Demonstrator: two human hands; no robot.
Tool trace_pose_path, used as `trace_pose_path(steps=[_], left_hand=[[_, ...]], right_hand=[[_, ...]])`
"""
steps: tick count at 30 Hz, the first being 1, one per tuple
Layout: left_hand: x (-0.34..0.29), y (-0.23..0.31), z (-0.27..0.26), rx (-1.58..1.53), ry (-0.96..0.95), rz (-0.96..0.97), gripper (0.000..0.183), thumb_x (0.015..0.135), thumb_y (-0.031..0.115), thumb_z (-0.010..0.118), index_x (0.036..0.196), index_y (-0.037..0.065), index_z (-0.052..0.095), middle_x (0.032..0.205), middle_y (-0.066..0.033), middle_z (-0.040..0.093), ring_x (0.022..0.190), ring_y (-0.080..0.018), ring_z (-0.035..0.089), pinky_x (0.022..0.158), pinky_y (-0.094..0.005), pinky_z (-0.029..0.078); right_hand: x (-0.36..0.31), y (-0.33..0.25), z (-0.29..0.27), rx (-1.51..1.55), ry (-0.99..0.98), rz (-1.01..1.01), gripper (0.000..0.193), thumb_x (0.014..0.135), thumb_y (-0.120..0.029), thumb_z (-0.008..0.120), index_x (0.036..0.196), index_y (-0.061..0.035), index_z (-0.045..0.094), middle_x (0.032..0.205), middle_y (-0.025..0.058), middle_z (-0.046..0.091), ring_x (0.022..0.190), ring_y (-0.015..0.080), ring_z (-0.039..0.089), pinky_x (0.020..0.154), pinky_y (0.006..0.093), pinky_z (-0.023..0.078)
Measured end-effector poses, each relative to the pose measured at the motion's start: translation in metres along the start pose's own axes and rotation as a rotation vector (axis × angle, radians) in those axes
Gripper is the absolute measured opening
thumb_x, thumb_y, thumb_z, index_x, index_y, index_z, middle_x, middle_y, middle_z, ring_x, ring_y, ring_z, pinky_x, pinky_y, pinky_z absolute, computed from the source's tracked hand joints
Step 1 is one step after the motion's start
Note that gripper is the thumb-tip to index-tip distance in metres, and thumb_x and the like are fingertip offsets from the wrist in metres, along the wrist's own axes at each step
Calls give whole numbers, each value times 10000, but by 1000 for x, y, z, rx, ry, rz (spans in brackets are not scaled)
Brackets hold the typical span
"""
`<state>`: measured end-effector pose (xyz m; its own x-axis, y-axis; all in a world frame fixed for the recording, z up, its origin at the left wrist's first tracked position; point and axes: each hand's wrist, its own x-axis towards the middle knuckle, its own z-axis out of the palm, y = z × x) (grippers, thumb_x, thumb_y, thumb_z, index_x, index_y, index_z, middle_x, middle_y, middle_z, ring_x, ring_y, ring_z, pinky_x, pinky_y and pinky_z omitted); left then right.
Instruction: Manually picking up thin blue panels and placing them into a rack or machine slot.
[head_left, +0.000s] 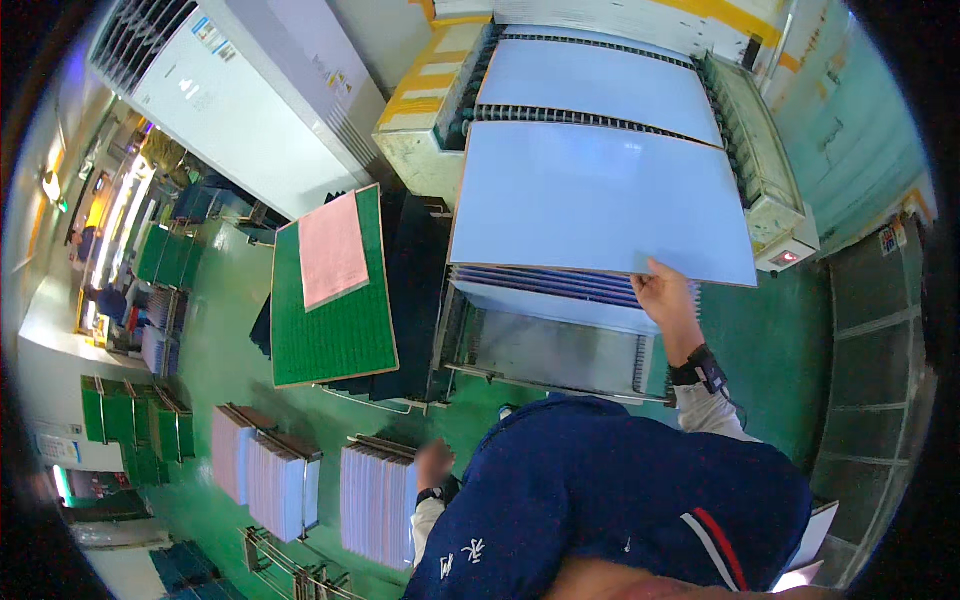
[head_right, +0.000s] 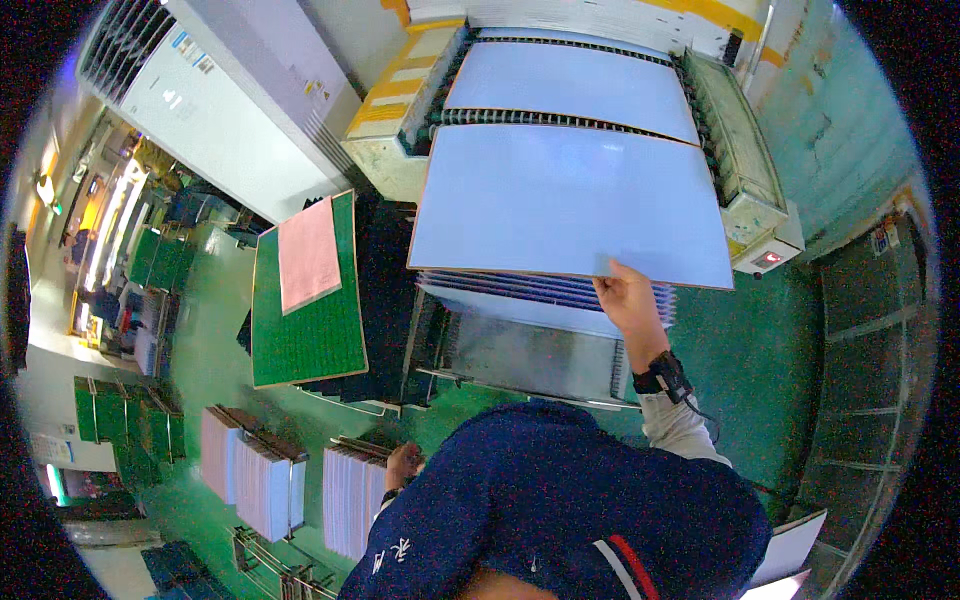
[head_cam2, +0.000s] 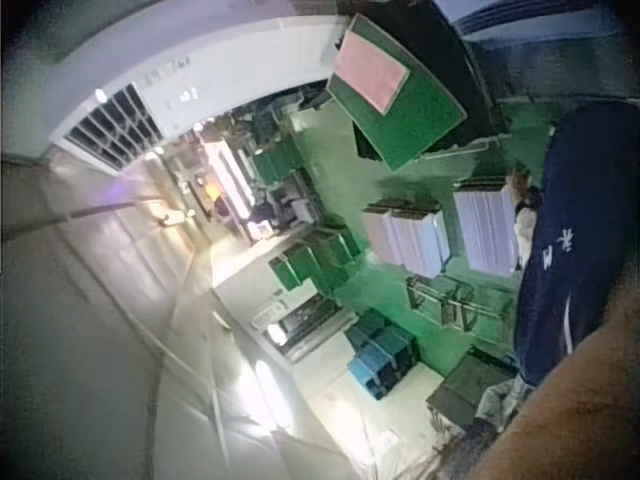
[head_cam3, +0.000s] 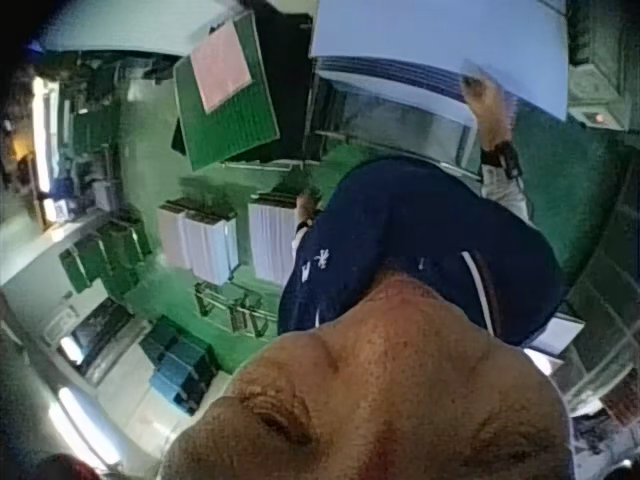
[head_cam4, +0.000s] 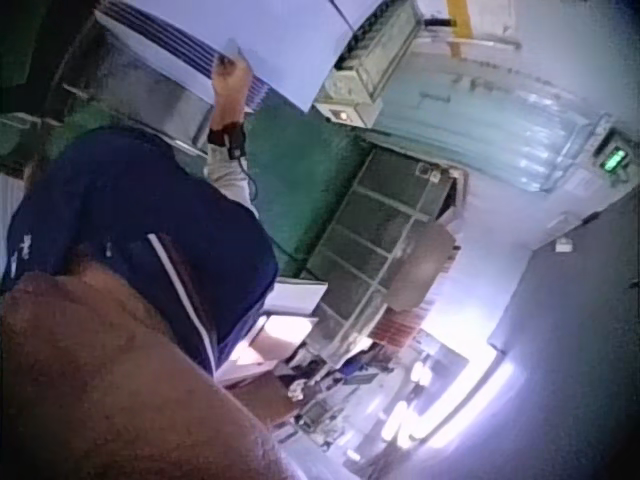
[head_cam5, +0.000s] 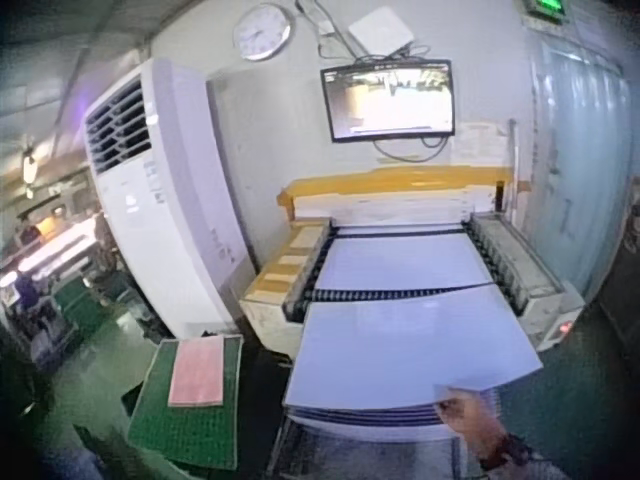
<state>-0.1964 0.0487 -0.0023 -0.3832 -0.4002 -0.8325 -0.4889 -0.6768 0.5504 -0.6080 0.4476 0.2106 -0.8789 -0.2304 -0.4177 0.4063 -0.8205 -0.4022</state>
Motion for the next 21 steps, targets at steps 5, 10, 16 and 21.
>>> trace_pose_path(steps=[5, 10, 16, 21], left_hand=[[14, -10, -8, -26, -43, 11, 310, 830, 241, 570, 1008, 2, 483, 896, -139, 589, 647, -240, 613, 481, -307, 506], [18, -16, -11, 231, -135, 226, 303, 841, 250, 556, 990, -7, 492, 898, -134, 589, 684, -240, 624, 480, -290, 507], [-9, 4, 17, 95, -2, 27, 293, 847, 253, 549, 981, -3, 500, 902, -128, 589, 681, -230, 622, 491, -287, 505], [-12, 4, 18, 103, -24, 42, 299, 848, 263, 558, 986, 3, 501, 895, -125, 588, 672, -226, 617, 505, -287, 508]], right_hand=[[6, 4, 17, -39, -16, 50, 138, 827, -106, 572, 909, -3, 530, 904, 103, 570, 874, 230, 542, 800, 347, 473], [11, 10, 18, -84, 34, 92, 177, 847, -158, 568, 919, -2, 523, 912, 118, 557, 872, 229, 533, 774, 342, 486], [24, 13, 17, -76, 12, 20, 184, 852, -172, 567, 916, -6, 518, 930, 113, 547, 858, 226, 524, 779, 343, 487], [35, 8, 27, -53, 31, 39, 177, 849, -165, 568, 907, -6, 517, 928, 120, 546, 860, 231, 522, 788, 346, 482]])
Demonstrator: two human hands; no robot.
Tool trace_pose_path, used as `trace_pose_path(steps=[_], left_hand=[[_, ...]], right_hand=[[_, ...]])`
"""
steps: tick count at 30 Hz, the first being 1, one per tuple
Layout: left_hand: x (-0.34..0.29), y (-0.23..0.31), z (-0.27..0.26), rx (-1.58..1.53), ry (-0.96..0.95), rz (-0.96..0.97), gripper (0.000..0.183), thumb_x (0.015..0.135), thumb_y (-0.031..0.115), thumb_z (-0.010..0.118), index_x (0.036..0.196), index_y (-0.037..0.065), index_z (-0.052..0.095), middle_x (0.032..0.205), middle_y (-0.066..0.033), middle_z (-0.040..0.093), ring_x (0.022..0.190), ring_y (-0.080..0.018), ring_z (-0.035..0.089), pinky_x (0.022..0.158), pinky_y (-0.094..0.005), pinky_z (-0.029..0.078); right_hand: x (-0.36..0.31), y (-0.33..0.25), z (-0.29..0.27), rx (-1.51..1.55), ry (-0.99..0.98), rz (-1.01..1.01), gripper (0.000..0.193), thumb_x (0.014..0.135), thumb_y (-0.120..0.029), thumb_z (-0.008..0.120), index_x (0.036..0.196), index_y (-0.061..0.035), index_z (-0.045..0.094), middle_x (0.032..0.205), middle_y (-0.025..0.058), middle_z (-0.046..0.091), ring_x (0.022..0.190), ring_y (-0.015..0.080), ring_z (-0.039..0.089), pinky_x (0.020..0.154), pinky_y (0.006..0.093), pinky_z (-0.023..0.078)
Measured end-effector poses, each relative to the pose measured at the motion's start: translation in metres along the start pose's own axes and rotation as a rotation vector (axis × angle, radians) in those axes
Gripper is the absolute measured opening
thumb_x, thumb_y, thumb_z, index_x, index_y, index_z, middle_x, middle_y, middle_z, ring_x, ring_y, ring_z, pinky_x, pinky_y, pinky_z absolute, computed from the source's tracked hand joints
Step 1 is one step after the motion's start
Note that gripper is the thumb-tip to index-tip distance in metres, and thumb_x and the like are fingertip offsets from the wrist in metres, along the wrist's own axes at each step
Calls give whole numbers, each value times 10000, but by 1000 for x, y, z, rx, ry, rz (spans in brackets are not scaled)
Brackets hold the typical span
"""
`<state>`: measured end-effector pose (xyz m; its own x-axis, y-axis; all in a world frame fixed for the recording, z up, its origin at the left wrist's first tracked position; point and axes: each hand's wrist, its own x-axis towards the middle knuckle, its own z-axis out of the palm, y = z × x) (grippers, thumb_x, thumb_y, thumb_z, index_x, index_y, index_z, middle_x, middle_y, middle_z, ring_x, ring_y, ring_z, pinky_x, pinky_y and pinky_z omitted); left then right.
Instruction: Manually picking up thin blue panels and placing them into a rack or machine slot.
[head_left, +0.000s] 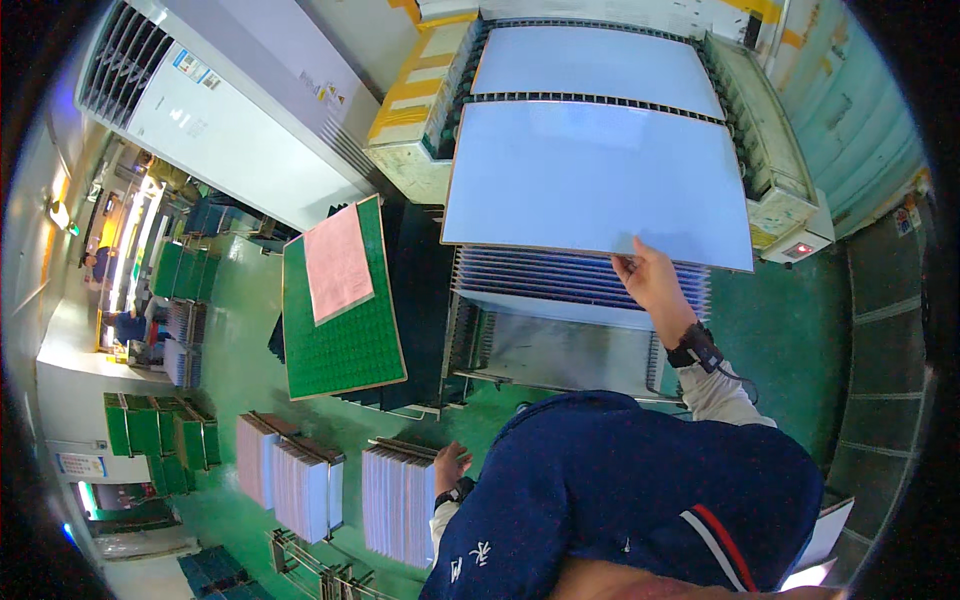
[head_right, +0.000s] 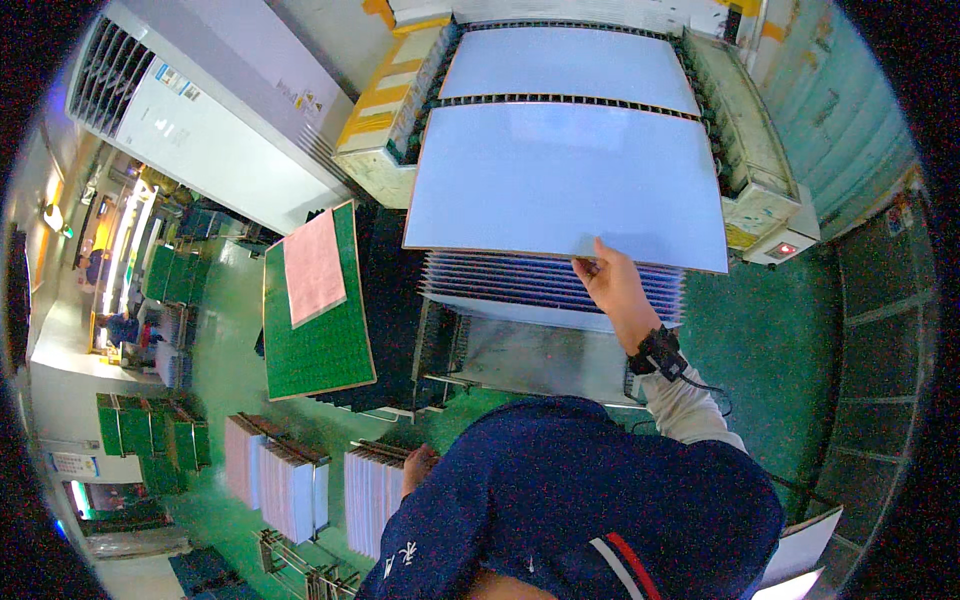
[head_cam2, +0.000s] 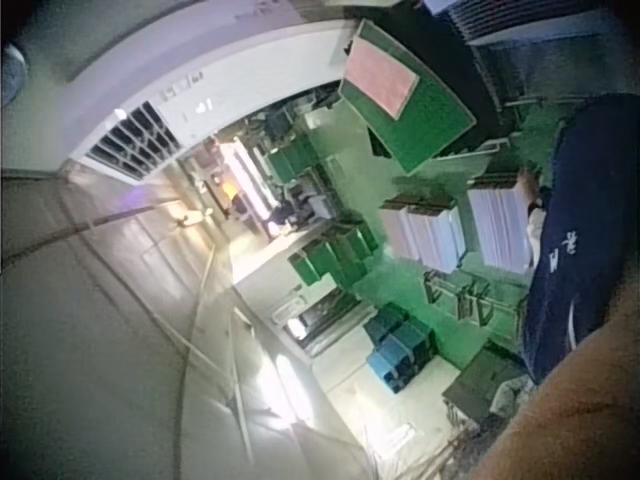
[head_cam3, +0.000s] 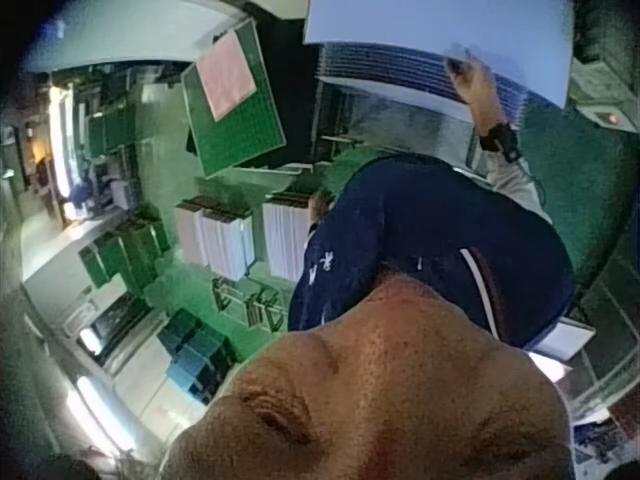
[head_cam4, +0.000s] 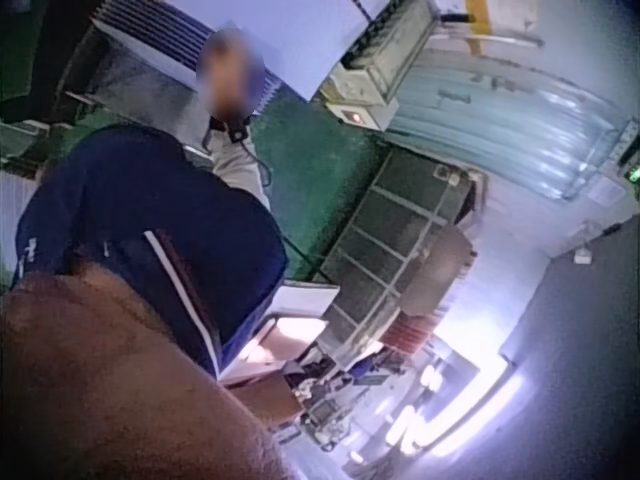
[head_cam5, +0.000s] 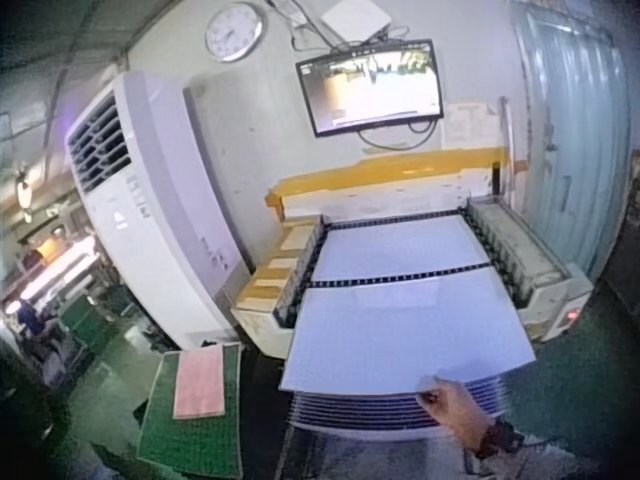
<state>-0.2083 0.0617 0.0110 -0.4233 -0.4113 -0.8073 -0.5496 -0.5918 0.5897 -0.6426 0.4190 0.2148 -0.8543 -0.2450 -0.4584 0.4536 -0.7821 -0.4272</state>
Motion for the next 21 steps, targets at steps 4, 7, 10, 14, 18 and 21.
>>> trace_pose_path(steps=[4, 7, 10, 14, 18, 21], left_hand=[[-5, 1, 7, -32, 69, 12, 308, 851, 276, 564, 988, 6, 501, 887, -129, 587, 683, -229, 616, 511, -288, 512], [-11, 3, 9, -8, 84, -8, 311, 852, 277, 565, 991, 7, 499, 883, -129, 587, 671, -229, 613, 509, -289, 513], [-18, 10, 14, 64, 94, -28, 291, 846, 260, 564, 979, 9, 503, 869, -123, 587, 649, -224, 608, 499, -289, 511], [-29, 1, 16, -38, 102, 34, 224, 820, 218, 558, 919, 20, 527, 835, -107, 580, 630, -208, 599, 485, -285, 502], [4, -15, -3, -119, -3, -16, 234, 776, 230, 572, 873, 19, 543, 786, -83, 576, 634, -195, 592, 475, -270, 474], [32, -54, -60, 1080, -144, 847, 291, 785, 245, 610, 979, 40, 536, 863, -122, 590, 652, -244, 610, 495, -320, 514]], right_hand=[[12, -5, 5, -11, 16, 19, 193, 845, -164, 572, 921, 4, 515, 927, 123, 542, 865, 233, 511, 794, 344, 478], [14, -9, 14, -32, 18, 4, 207, 845, -160, 567, 945, 12, 511, 923, 124, 541, 865, 229, 510, 790, 340, 479], [20, -10, 18, -7, 37, 9, 205, 844, -152, 561, 957, 13, 513, 920, 120, 547, 860, 231, 516, 785, 345, 476], [36, -13, 2, 16, -2, 2, 182, 841, -145, 554, 942, 4, 523, 930, 112, 555, 858, 238, 520, 792, 360, 466], [43, -22, -4, 43, -3, -72, 173, 843, -151, 542, 925, 0, 517, 945, 114, 554, 834, 240, 525, 784, 371, 463], [46, -10, 24, 29, -30, 1, 168, 853, -152, 535, 934, -6, 516, 923, 110, 554, 824, 242, 525, 776, 369, 468]])
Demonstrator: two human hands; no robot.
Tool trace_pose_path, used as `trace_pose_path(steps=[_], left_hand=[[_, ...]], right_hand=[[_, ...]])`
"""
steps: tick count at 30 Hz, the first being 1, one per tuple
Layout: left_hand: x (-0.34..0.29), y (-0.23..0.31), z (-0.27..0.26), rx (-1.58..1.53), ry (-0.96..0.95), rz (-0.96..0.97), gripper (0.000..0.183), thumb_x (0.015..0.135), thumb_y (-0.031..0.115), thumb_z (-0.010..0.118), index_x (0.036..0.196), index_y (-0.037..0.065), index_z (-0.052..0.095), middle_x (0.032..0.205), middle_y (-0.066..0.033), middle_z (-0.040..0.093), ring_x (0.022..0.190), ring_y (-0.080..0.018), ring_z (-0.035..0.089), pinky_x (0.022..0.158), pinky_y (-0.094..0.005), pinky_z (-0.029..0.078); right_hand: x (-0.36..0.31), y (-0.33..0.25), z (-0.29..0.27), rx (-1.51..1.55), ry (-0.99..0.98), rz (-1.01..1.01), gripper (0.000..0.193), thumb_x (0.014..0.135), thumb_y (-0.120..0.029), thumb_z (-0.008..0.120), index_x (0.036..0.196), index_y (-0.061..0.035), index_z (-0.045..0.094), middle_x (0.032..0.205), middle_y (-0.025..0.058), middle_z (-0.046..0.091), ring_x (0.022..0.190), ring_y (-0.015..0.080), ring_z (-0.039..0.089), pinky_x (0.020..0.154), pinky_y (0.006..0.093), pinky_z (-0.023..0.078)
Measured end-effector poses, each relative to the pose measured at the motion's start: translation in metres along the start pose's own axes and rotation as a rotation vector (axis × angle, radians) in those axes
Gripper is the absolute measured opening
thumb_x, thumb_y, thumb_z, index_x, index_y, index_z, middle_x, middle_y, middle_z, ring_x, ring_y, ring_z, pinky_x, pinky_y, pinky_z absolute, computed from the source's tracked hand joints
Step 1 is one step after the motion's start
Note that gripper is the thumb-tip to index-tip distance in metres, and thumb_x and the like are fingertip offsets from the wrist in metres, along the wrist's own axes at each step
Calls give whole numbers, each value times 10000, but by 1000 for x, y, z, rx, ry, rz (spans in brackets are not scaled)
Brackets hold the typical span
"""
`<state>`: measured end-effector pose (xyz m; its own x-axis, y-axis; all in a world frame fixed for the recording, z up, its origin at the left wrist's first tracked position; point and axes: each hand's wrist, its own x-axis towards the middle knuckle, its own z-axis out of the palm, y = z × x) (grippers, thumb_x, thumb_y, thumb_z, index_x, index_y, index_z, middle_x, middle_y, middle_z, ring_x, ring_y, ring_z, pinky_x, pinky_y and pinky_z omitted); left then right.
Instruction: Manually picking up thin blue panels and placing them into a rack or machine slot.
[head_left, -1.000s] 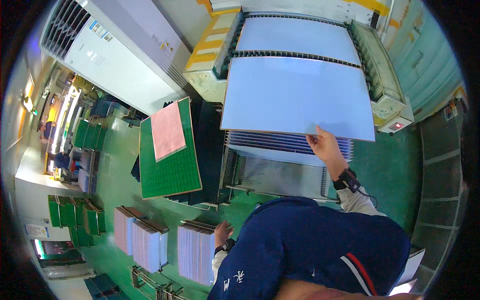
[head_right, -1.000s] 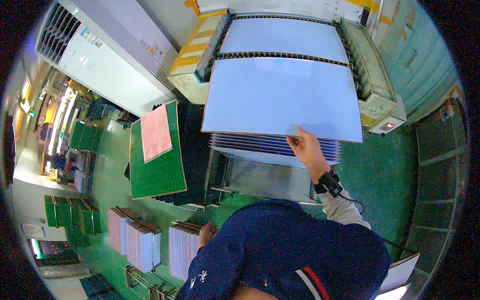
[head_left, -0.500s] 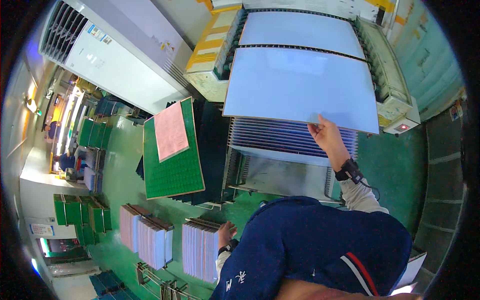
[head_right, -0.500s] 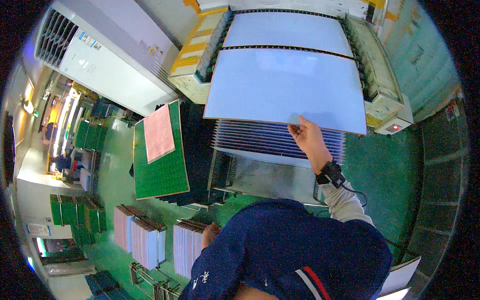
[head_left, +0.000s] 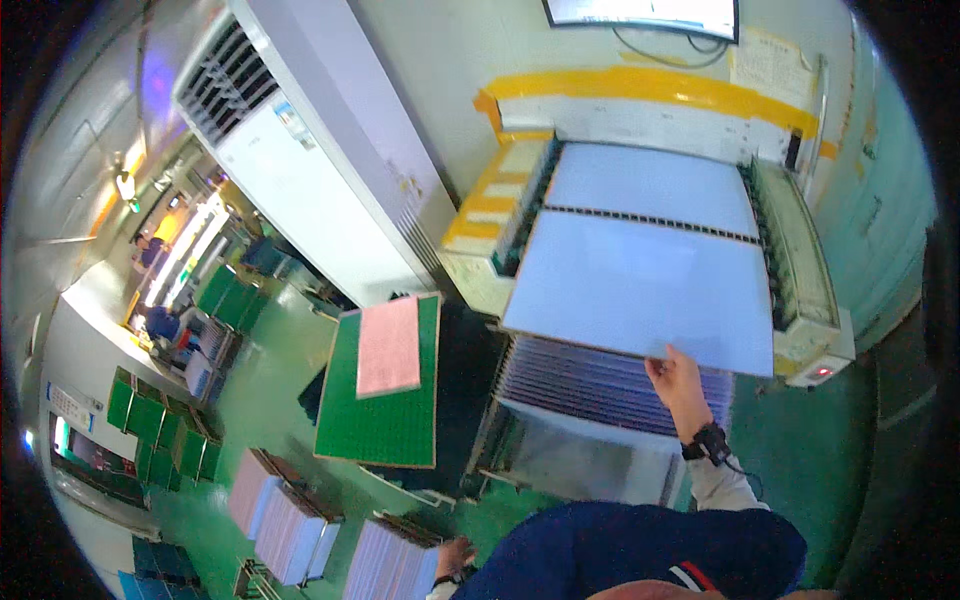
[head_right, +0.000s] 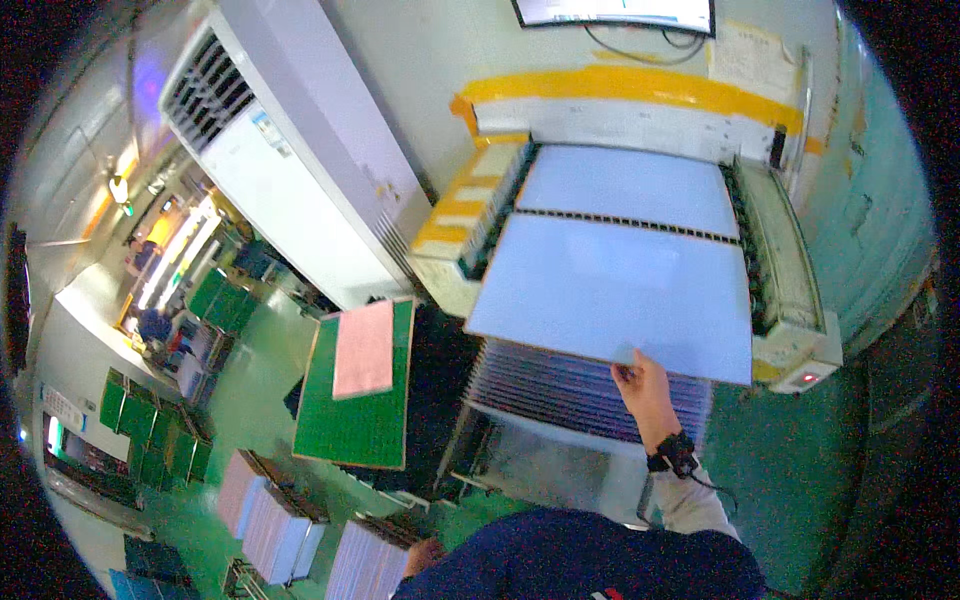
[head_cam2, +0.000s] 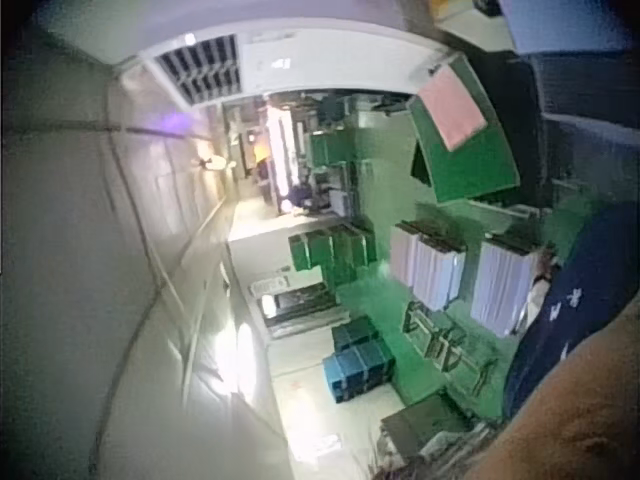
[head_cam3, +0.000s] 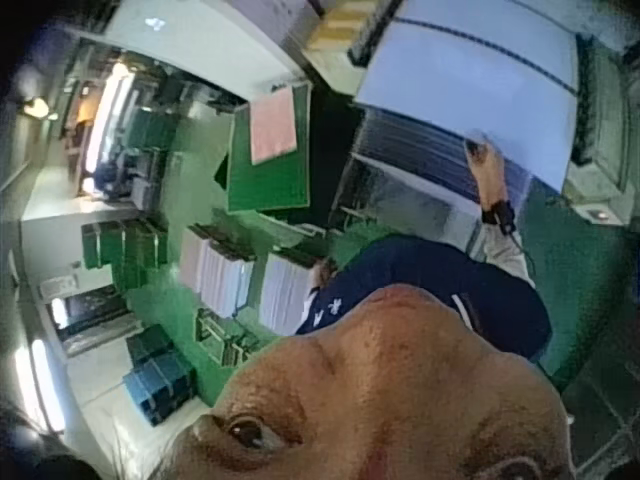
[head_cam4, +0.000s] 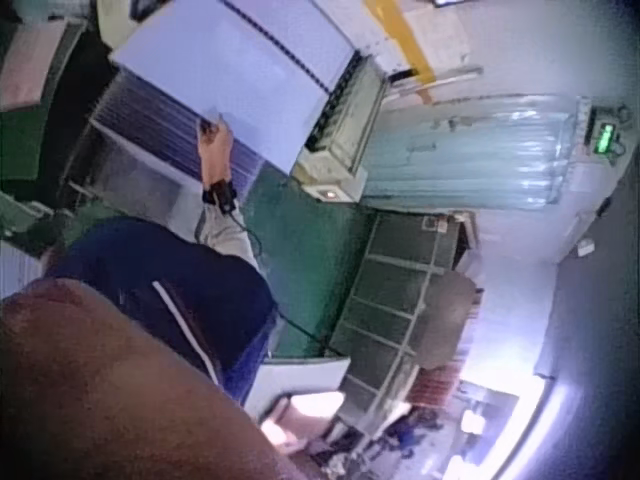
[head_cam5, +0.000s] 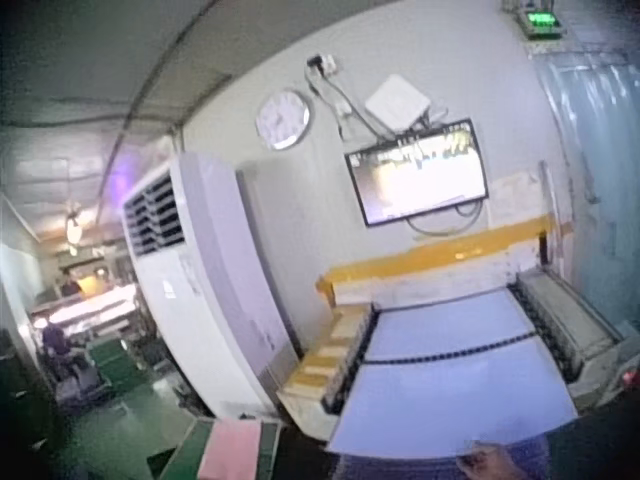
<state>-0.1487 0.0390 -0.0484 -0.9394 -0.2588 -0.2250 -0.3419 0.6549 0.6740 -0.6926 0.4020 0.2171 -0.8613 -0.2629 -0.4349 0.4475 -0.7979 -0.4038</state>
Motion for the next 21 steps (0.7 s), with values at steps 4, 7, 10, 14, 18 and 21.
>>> trace_pose_path(steps=[4, 7, 10, 14, 18, 21], left_hand=[[26, 33, 0, -1180, 185, -909, 284, 794, 227, 615, 993, 43, 529, 885, -128, 591, 680, -268, 615, 510, -354, 523], [23, 36, -3, -1020, 205, -859, 245, 817, 207, 580, 986, 39, 526, 884, -131, 588, 710, -271, 613, 515, -358, 518], [18, 67, -16, -827, 217, -671, 223, 825, 204, 555, 966, 36, 517, 860, -126, 590, 720, -263, 608, 518, -337, 510], [21, 86, -21, -852, 183, -738, 224, 819, 210, 553, 943, 30, 502, 857, -120, 591, 697, -245, 606, 516, -305, 501], [26, 101, -29, -1010, 208, -941, 230, 824, 214, 568, 941, 27, 504, 853, -117, 594, 675, -228, 615, 495, -299, 505], [27, 124, -36, -970, 244, -957, 237, 825, 221, 581, 945, 31, 506, 859, -102, 593, 696, -229, 618, 488, -287, 510]], right_hand=[[5, -12, -13, -11, 28, -29, 169, 863, -162, 525, 942, -14, 513, 913, 108, 547, 808, 241, 516, 776, 367, 470], [11, -16, -16, -24, -6, -82, 170, 870, -165, 510, 949, -15, 506, 936, 113, 537, 819, 239, 510, 784, 374, 468], [33, -12, -30, 40, -58, -76, 169, 876, -154, 490, 975, -17, 494, 945, 117, 536, 851, 232, 519, 790, 374, 473], [28, -16, -15, 16, -80, -87, 158, 855, -162, 537, 888, -10, 510, 928, 123, 546, 871, 256, 521, 806, 364, 463], [19, -27, -4, -1, -33, -93, 139, 831, -139, 581, 852, -22, 508, 910, 118, 547, 866, 271, 518, 807, 377, 466], [27, -31, -5, -4, 8, -95, 115, 830, -117, 572, 797, -25, 512, 858, 115, 551, 852, 263, 523, 803, 375, 477]])
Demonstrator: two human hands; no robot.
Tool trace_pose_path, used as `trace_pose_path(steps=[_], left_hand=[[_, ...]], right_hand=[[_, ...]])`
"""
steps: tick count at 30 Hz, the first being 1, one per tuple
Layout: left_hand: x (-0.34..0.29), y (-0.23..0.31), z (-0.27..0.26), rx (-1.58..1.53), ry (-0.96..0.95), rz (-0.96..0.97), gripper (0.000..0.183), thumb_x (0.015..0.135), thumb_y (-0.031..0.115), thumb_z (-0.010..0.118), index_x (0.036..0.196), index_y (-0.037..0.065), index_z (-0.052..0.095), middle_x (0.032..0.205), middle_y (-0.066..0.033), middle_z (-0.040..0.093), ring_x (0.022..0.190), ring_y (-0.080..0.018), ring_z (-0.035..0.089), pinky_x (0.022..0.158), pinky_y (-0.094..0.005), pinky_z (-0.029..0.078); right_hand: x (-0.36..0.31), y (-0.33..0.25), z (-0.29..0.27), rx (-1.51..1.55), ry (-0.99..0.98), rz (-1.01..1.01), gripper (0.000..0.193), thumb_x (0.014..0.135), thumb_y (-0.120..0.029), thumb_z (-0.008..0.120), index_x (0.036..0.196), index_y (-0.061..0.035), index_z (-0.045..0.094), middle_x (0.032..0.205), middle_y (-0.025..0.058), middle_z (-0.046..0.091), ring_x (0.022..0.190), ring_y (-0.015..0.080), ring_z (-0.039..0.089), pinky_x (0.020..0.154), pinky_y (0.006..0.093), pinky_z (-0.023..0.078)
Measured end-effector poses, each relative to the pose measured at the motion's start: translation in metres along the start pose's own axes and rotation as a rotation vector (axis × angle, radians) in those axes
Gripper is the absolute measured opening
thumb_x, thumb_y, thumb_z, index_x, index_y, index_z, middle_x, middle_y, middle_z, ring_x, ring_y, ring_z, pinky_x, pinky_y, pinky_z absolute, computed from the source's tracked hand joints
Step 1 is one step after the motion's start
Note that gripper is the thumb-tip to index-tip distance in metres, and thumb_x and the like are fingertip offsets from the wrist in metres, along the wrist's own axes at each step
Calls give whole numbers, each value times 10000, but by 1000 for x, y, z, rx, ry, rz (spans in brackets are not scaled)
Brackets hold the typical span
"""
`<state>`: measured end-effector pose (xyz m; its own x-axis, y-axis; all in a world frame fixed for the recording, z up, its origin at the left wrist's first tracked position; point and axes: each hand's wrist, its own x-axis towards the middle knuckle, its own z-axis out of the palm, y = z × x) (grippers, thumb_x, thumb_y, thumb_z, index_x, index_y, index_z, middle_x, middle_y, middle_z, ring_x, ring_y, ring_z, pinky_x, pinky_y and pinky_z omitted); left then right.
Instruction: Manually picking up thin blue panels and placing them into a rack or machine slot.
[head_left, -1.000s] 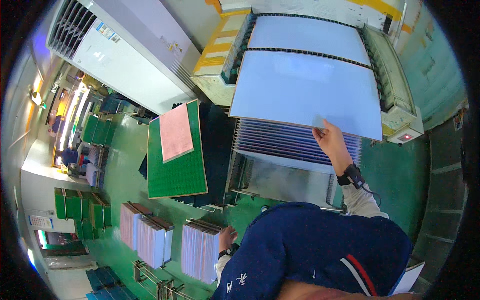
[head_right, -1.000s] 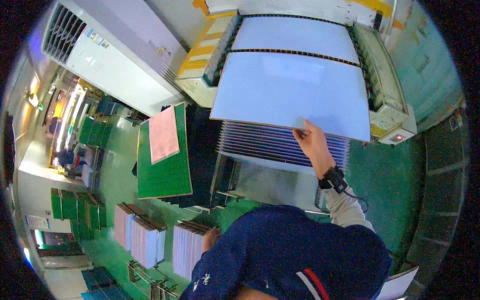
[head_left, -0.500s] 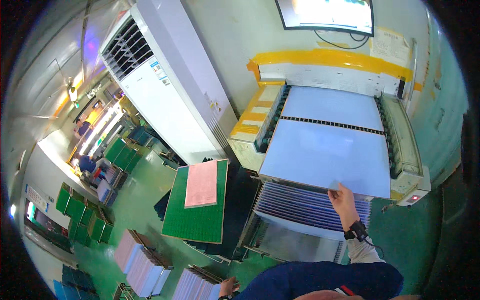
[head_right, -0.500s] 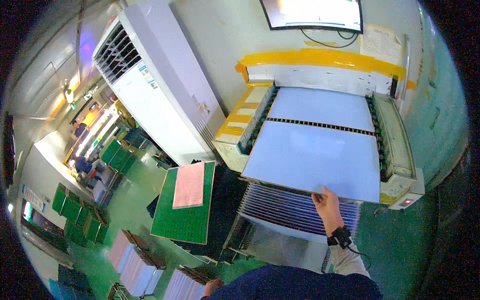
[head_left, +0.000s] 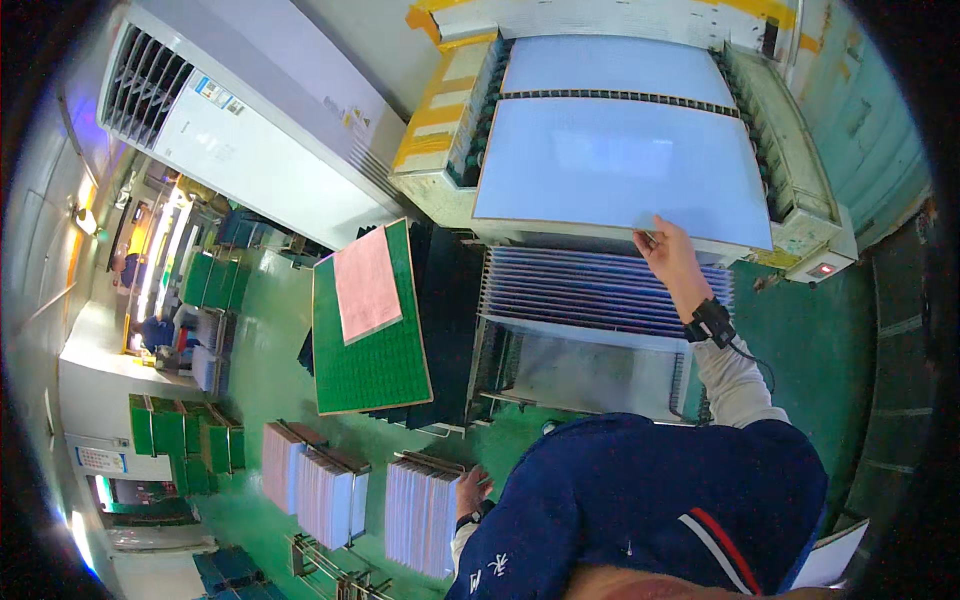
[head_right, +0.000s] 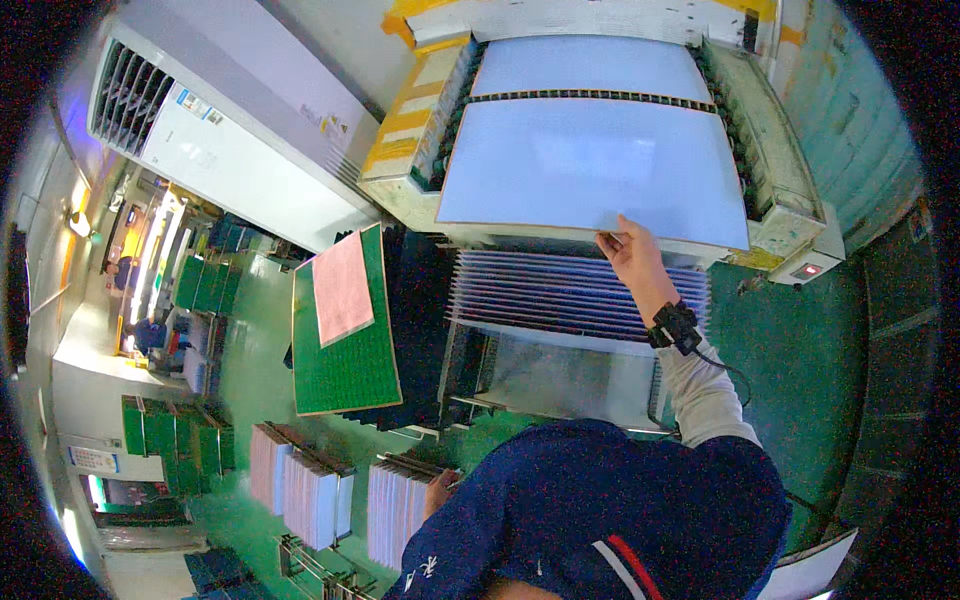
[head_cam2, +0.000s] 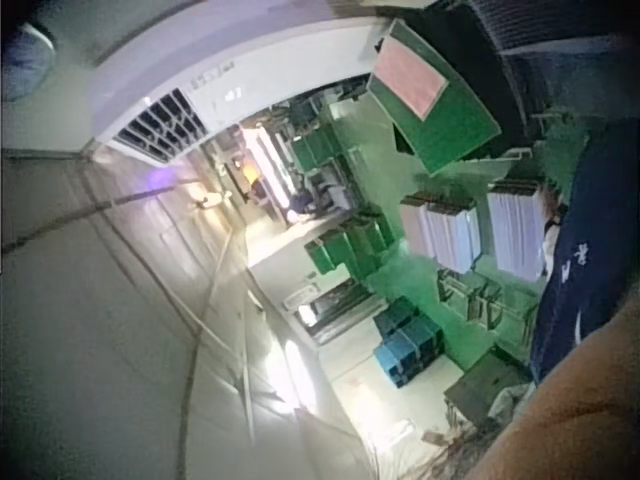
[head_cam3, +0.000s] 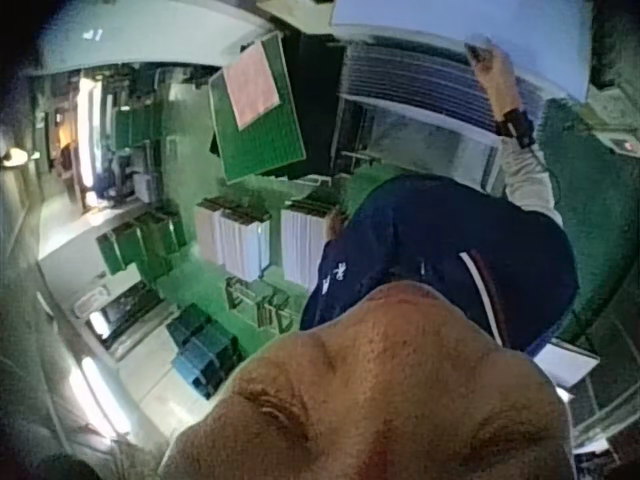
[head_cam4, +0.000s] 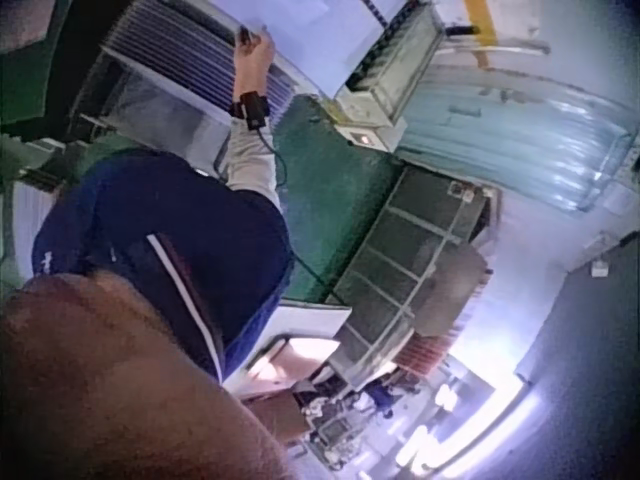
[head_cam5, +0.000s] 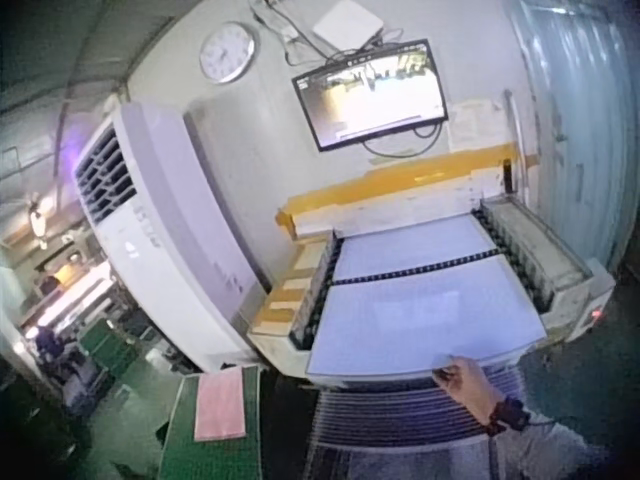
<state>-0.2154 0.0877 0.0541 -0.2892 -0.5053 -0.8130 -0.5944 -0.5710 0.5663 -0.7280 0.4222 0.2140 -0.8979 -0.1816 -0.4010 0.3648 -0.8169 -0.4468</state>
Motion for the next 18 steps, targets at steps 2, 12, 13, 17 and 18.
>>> trace_pose_path(steps=[2, 12, 13, 17, 18], left_hand=[[5, -8, -3, -36, -16, 1, 272, 807, 253, 594, 948, 36, 510, 843, -121, 602, 663, -239, 617, 479, -312, 499], [40, -52, -46, 50, -179, 88, 390, 830, 451, 506, 1037, 134, 598, 981, -132, 617, 805, -222, 550, 678, -337, 445], [56, -72, -55, -106, -182, 189, 384, 828, 451, 507, 1014, 128, 601, 951, -126, 618, 772, -222, 553, 652, -334, 444], [2, -53, -2, 553, 98, 693, 309, 858, 365, 487, 959, 90, 584, 875, -115, 612, 712, -236, 567, 603, -359, 469], [-25, -42, 4, 662, 190, 763, 288, 869, 337, 479, 949, 79, 578, 860, -113, 609, 703, -241, 571, 595, -368, 477]], right_hand=[[5, -1, -1, -3, -31, 11, 115, 831, -112, 568, 780, -26, 511, 833, 112, 554, 848, 255, 524, 801, 369, 480], [22, -9, -2, -118, -115, -7, 193, 847, -182, 554, 802, 2, 516, 786, 119, 550, 741, 238, 542, 675, 347, 487], [28, -2, 10, -107, -141, 23, 224, 845, -211, 562, 803, 5, 520, 793, 116, 554, 744, 234, 547, 664, 343, 487], [33, -20, -6, -149, -23, 60, 325, 826, -314, 595, 818, 6, 543, 795, 106, 574, 734, 219, 567, 621, 334, 490], [32, -20, -4, -150, 10, 100, 345, 819, -337, 603, 825, 3, 550, 789, 104, 578, 725, 215, 572, 610, 333, 491]])
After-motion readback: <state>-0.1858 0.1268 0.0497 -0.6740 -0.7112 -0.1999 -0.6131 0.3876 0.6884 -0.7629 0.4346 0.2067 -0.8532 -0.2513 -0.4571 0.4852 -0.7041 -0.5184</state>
